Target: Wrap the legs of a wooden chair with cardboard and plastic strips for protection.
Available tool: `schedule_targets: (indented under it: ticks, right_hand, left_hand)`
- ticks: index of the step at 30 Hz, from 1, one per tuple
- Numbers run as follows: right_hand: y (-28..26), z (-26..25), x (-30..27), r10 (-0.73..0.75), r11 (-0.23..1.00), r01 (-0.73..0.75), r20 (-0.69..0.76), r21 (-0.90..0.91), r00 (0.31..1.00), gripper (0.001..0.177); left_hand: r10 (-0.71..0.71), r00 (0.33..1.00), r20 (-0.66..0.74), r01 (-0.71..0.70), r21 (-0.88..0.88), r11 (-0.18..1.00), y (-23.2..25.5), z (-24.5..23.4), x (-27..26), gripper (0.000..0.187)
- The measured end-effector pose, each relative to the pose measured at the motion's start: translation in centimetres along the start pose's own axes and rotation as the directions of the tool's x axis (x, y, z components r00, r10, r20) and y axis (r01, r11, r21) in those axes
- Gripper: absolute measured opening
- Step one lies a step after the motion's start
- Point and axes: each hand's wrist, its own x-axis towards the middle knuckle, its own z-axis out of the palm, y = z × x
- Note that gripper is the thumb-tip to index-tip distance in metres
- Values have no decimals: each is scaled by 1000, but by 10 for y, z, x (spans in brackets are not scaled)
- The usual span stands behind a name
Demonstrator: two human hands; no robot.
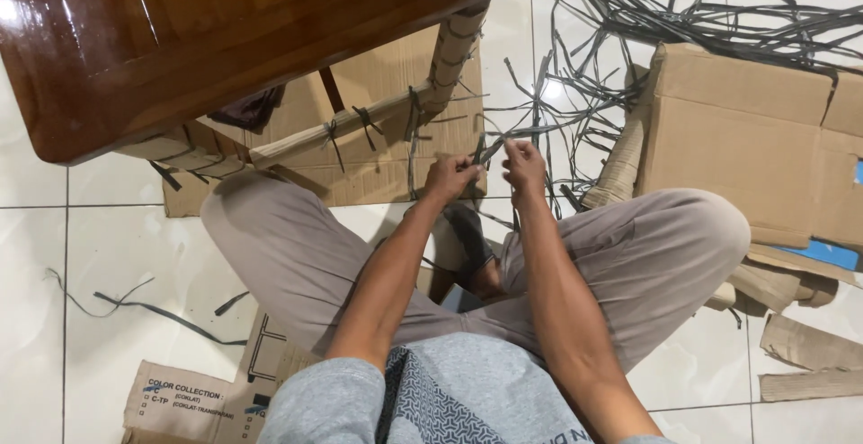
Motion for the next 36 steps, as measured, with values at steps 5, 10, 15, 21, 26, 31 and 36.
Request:
schedule_targets:
  ticks: [5,10,15,21,26,31,36]
  right_hand:
    - [-24,-2,-13,-135,973,152,-108,173,985,13]
    - [-67,11,-50,-187,905,180,-19,385,982,13]
    - [-92,21,-74,-276,833,138,186,536,943,19]
    - [-86,38,-70,-421,829,179,381,530,823,37]
    - [-40,53,-52,-284,939,173,387,297,878,30]
    - [4,65,-31,-175,982,138,332,132,927,23]
    - [7,84,-45,-76,990,116,387,-79,919,20]
  left_hand:
    - [-73,995,-74,84,149,985,-2,-5,-9,16]
    - [-146,979,-139,173,210,962,-47,26,23,24]
    - [93,990,103,-114,215,970,-17,34,-1,18]
    - [-111,989,99,61,408,911,34,4,-18,43]
    - [-42,955,-293,26,-60,998,45,-13,-21,36]
    - [25,943,-332,-132,-304,944,3,-21,-7,35]
    - [-5,928,-374,-115,-299,947,-1,-47,-25,43]
